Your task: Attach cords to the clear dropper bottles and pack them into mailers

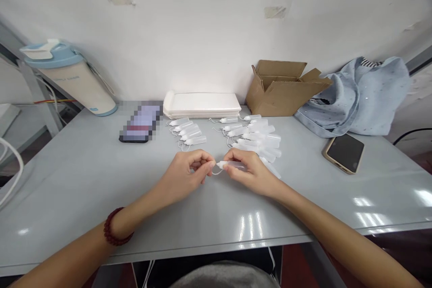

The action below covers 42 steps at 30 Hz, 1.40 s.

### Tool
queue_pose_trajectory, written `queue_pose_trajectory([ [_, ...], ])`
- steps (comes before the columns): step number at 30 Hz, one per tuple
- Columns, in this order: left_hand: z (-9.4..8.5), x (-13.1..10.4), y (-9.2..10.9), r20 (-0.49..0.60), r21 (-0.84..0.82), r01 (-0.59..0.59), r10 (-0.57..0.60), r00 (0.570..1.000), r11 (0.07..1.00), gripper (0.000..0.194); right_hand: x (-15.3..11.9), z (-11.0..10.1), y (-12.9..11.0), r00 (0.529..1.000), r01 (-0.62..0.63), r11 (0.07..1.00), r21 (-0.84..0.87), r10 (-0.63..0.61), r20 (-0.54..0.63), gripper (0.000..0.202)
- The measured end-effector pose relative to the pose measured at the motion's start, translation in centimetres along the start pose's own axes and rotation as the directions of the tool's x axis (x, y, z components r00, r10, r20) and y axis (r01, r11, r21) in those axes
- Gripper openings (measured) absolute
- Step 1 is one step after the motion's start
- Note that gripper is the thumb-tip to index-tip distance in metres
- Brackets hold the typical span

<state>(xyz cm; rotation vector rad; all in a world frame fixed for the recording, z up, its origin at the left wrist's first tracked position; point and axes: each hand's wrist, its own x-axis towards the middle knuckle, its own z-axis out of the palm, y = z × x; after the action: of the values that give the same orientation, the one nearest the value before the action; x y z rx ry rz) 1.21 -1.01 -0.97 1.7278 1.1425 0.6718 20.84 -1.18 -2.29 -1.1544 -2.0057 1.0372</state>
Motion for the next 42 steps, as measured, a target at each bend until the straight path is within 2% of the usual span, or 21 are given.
queue_pose_trajectory([
  [5,-1.4,0.7,-0.1,-0.020,-0.059,0.063,-0.064,0.998,0.996,0.032,0.2,-0.5,-0.3,1.000,-0.008,0.999,0.035,0.009,-0.019,0.019],
  [8,-1.9,0.9,-0.2,0.072,-0.036,0.074,-0.071,0.995,0.997,0.032,0.2,-0.6,-0.3,1.000,-0.009,0.999,0.033,0.010,-0.017,0.020],
  [11,-1.6,0.8,-0.2,0.133,-0.030,0.056,-0.051,0.990,0.998,0.029,0.1,-0.4,-0.2,1.000,0.000,1.000,0.025,0.000,-0.011,0.018],
  [18,-0.3,0.2,-0.2,0.104,-0.033,0.062,-0.058,0.993,0.997,0.026,-0.1,0.1,0.0,1.000,-0.022,1.000,0.009,0.022,0.021,0.014],
  [30,-0.2,0.2,-0.2,0.114,-0.002,0.050,-0.049,0.992,0.999,0.026,-0.1,0.2,-0.1,0.999,-0.031,0.999,-0.012,0.032,0.043,0.013],
  [34,-0.7,0.6,-0.4,0.162,0.026,0.099,-0.102,0.981,0.995,0.025,0.0,-0.2,0.0,0.998,-0.017,0.995,-0.098,0.022,0.053,0.015],
  [36,-1.3,1.0,-0.6,0.159,0.040,0.111,-0.116,0.981,0.993,0.025,0.2,-0.7,0.3,1.000,0.017,0.982,-0.187,-0.016,0.004,0.017],
  [39,-2.7,1.5,-1.2,0.063,0.060,0.150,-0.154,0.986,0.987,0.027,0.7,-1.9,1.0,0.986,0.049,0.920,-0.389,-0.107,-0.129,0.019],
  [42,-4.2,2.0,-2.0,-0.061,0.126,0.229,-0.223,0.973,0.965,0.029,1.0,-3.0,1.7,0.977,0.003,0.843,-0.538,-0.116,-0.177,0.015],
])
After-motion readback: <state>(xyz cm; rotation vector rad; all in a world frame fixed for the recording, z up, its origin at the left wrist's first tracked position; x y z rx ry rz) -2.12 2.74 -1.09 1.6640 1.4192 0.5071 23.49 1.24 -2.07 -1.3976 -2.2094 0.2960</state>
